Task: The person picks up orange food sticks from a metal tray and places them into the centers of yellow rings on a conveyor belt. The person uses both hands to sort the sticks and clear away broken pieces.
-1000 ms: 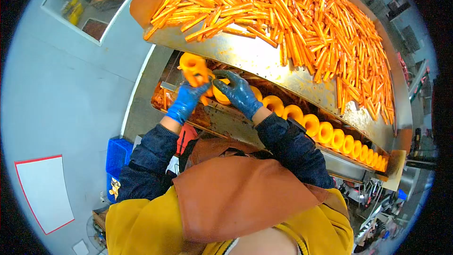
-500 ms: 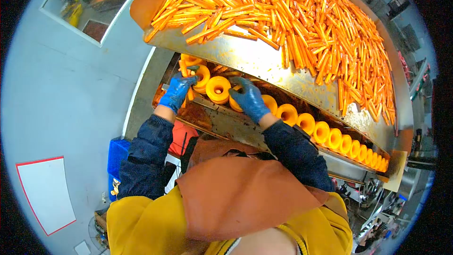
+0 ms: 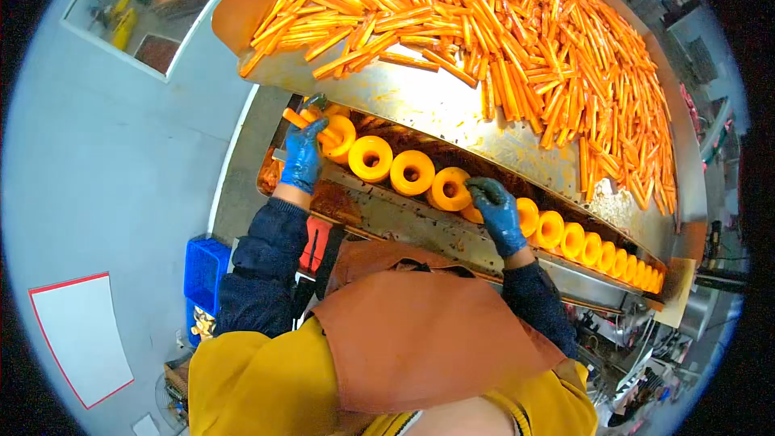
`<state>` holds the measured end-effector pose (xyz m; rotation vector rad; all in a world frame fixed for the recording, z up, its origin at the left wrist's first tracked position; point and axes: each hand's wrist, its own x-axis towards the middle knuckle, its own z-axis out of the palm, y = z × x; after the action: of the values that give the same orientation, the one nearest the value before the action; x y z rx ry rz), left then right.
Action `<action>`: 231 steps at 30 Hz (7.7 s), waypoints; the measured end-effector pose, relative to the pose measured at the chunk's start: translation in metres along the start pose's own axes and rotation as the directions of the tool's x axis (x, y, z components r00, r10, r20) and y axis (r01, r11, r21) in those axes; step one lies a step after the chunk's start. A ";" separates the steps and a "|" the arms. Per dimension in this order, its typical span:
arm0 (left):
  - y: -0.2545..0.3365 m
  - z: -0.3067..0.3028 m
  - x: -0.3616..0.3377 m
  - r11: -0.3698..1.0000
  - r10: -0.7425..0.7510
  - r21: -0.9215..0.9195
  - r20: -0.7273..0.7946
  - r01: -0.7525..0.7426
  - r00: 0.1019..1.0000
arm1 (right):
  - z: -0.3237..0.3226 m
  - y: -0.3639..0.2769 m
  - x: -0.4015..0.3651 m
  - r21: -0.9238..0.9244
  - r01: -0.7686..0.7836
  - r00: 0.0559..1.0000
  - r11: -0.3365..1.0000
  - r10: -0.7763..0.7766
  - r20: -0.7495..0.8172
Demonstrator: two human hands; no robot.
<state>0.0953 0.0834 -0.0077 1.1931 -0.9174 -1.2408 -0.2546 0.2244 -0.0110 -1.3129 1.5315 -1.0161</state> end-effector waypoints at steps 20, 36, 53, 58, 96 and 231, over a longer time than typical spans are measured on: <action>0.002 0.014 0.018 0.990 0.135 0.039 -0.073 -0.132 0.988 | -0.038 -0.022 -0.003 -0.319 0.134 0.971 0.938 -0.189 -0.148; -0.011 0.023 0.005 0.824 0.276 0.477 0.129 -0.304 0.952 | -0.100 -0.012 0.003 -0.486 0.044 0.878 0.873 -0.266 -0.398; 0.008 0.048 0.297 0.114 0.137 0.942 0.301 -0.316 0.944 | -0.134 0.025 0.031 -0.793 -0.215 0.827 0.570 -0.326 -0.458; -0.027 0.180 0.261 0.057 0.116 0.865 0.490 -0.499 0.864 | -0.135 0.024 0.032 -0.772 -0.203 0.825 0.603 -0.319 -0.466; -0.002 0.310 0.272 0.619 -0.204 0.577 0.773 -0.532 0.601 | -0.137 0.013 0.031 -0.755 -0.252 0.864 0.605 -0.212 -0.458; 0.013 0.113 -0.088 0.814 0.128 0.513 0.298 -0.272 0.946 | -0.024 -0.026 0.007 -0.533 0.353 0.926 0.769 -0.369 0.081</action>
<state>-0.0242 0.1518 0.0340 1.3485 -1.6316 -0.9910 -0.2698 0.2157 0.0206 -2.0652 1.6949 -0.8530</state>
